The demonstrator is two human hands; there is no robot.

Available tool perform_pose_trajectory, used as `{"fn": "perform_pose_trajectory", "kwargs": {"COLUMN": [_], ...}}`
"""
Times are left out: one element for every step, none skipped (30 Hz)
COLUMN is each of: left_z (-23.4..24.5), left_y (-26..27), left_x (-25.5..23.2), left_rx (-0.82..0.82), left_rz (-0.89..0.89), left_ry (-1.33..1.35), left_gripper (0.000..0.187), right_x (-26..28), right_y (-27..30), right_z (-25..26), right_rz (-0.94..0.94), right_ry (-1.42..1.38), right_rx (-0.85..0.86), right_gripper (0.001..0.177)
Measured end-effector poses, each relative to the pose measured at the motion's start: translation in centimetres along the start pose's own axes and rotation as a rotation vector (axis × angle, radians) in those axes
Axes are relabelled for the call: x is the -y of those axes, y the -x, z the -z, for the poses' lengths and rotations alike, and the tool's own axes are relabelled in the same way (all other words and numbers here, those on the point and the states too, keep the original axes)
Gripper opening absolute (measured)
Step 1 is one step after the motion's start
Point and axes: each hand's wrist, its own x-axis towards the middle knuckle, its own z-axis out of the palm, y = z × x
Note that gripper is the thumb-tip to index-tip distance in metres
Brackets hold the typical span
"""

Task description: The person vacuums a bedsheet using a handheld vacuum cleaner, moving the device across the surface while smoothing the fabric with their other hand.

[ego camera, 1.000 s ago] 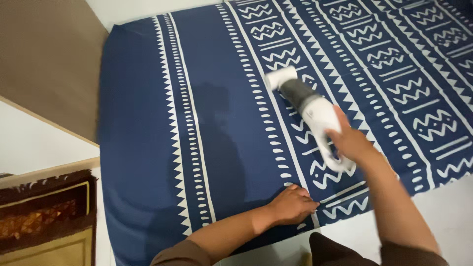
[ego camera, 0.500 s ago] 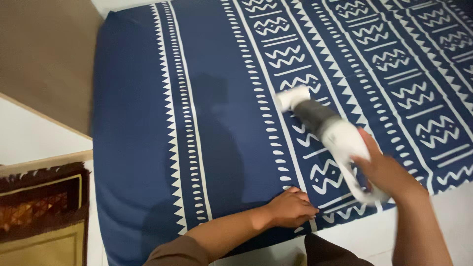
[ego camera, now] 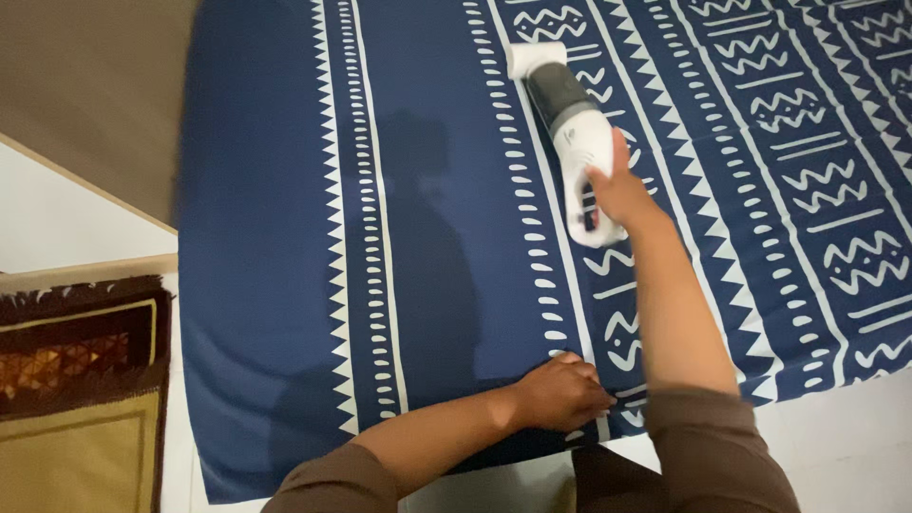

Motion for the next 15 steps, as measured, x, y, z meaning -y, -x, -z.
{"fn": "perform_pose_trajectory", "kwargs": {"left_z": [0.0,-0.1,-0.1,-0.1,-0.2,-0.3,-0.4,-0.5,-0.6,-0.7,-0.8,-0.9,-1.0,-1.1,-1.2], "left_y": [0.0,0.0,0.0,0.0,0.0,-0.2,-0.4,-0.3,-0.2,0.0,0.2,0.3,0.3,0.3,0.4], "left_x": [-0.2,-0.3,-0.3,-0.3,-0.2,-0.1,0.0,0.0,0.0,0.1,0.1,0.1,0.1,0.2,0.2], "left_rx": [-0.004,-0.006,-0.009,-0.012,-0.015,0.001,0.016,0.034,0.023,0.01,-0.002,-0.001,0.001,0.001,0.006], "left_rz": [0.007,0.015,0.014,0.014,0.015,0.008,0.002,-0.001,0.005,0.013,0.02,0.021,0.021,0.019,0.017], "left_ry": [-0.005,-0.011,-0.01,-0.007,-0.004,-0.015,-0.026,-0.034,-0.015,0.001,0.018,0.021,0.024,0.023,0.017], "left_gripper": [0.02,0.021,0.02,0.019,0.018,0.019,0.019,0.02,0.019,0.018,0.017,0.017,0.018,0.019,0.02], "right_x": [0.3,0.7,1.1,1.2,1.0,0.8,0.7,0.4,-0.3,-0.9,-1.5,-2.2,-2.9,-3.4,-3.5], "right_y": [2.0,4.1,6.2,8.6,11.2,13.8,16.0,18.2,20.7,22.9,24.3,25.4,26.6,27.5,27.9], "right_z": [0.8,1.5,2.7,3.8,5.0,6.4,7.4,8.2,9.7,10.6,11.0,11.8,12.2,12.5,12.6], "right_rz": [-0.011,-0.022,-0.083,-0.146,-0.095,-0.042,-0.109,-0.179,-0.245,-0.309,-0.339,-0.369,-0.387,-0.403,-0.418], "right_ry": [0.016,0.031,0.066,0.101,0.104,0.109,0.169,0.228,0.285,0.342,0.408,0.473,0.432,0.39,0.348], "right_rx": [0.02,0.04,0.083,0.127,0.137,0.146,0.142,0.141,0.207,0.273,0.304,0.334,0.345,0.353,0.361], "right_gripper": [0.087,0.088,0.089,0.089,0.09,0.09,0.09,0.09,0.089,0.087,0.089,0.09,0.091,0.092,0.094]}}
